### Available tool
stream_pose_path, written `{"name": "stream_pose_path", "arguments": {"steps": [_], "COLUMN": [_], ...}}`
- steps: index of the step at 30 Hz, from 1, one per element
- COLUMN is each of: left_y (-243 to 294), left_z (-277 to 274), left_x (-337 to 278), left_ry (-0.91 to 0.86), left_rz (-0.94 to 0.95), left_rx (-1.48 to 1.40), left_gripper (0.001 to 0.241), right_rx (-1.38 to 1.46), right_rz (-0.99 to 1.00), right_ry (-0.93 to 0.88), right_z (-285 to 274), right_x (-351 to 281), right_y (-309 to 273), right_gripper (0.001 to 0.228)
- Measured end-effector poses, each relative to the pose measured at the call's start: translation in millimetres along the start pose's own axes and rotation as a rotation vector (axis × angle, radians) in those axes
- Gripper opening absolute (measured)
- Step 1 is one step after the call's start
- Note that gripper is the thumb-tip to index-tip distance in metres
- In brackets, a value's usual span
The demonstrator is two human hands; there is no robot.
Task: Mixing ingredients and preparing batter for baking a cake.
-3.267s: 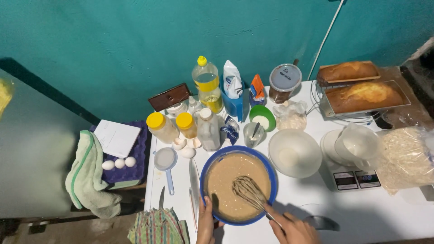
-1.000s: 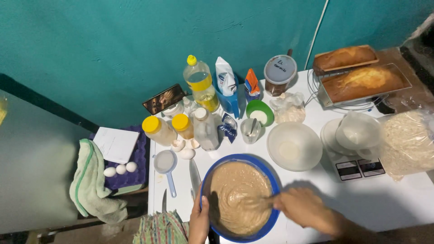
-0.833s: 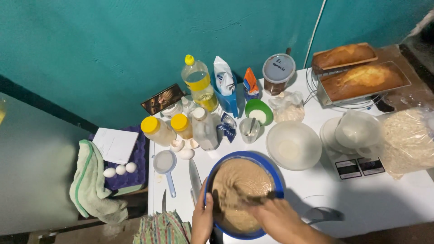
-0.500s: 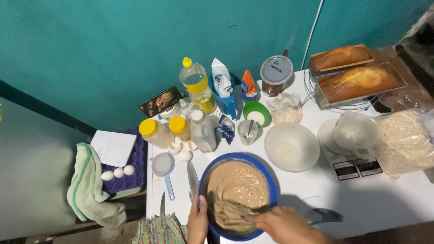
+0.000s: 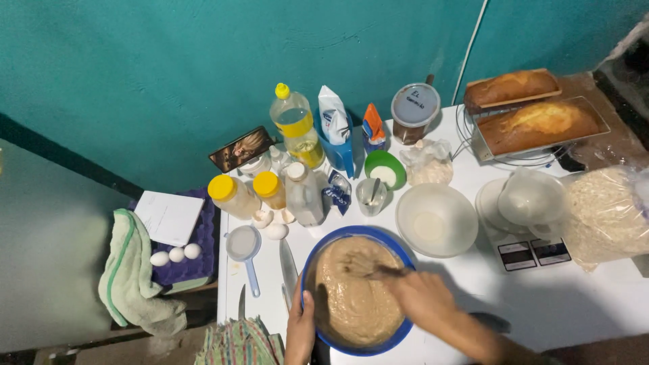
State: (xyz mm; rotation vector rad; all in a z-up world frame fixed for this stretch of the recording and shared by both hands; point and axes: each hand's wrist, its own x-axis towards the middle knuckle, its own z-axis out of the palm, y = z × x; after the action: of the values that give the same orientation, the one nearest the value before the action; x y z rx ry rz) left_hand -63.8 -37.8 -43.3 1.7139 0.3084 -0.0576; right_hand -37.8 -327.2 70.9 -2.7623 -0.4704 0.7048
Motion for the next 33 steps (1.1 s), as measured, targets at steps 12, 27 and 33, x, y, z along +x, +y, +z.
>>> {"name": "stream_pose_path", "arguments": {"steps": [12,27,33], "left_y": [23.3,16.7,-19.3], "left_z": [-1.3,-0.4,-15.5], "left_x": [10.4,13.6,27.7], "left_ry": [-0.020,-0.010,-0.016], "left_rz": [-0.036,-0.029,-0.078], "left_rx": [-0.075,-0.096,-0.116], "left_gripper": [0.059,0.060,0.058], "right_rx": [0.113,0.024,0.157], "right_rz": [-0.177,0.009,-0.059], "right_ry": [0.100,0.020,-0.113], "right_z": [11.9,-49.5,-56.1], "right_x": [-12.9,4.2,-6.9], "right_y": [3.7,-31.0,-4.3], "right_gripper": [0.030,0.030,0.035]}}
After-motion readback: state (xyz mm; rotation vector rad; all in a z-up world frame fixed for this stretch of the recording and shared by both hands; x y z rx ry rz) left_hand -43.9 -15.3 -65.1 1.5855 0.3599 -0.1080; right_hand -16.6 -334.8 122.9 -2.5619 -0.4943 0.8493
